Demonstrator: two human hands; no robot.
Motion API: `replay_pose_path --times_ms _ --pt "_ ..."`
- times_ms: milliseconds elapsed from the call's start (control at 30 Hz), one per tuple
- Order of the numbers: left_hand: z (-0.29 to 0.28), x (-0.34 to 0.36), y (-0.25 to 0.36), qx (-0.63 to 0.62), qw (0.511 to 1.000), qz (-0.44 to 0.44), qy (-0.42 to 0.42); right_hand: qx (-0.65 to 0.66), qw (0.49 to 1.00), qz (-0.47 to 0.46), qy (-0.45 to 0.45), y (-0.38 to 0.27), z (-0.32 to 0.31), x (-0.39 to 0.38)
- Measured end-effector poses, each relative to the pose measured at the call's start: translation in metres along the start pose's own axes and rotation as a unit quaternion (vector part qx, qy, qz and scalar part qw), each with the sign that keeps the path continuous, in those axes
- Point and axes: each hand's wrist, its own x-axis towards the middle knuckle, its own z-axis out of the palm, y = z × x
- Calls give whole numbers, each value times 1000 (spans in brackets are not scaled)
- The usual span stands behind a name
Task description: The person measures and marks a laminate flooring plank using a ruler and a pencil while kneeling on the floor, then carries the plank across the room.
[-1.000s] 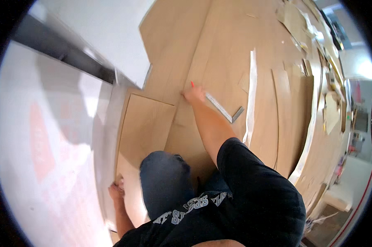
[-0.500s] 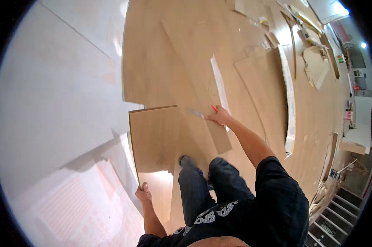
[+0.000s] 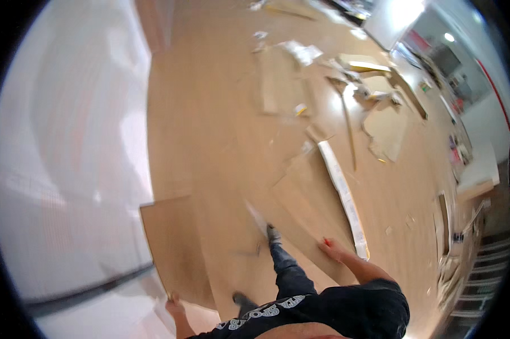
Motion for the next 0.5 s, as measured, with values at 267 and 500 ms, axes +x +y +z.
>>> replay_pose_path --times_ms 267,500 --pt "146 133 313 108 993 31 -21 90 982 -57 -153 -185 -73 90" --pt "276 285 474 23 999 18 -46 2 997 -26 -74 -284 -186 310"
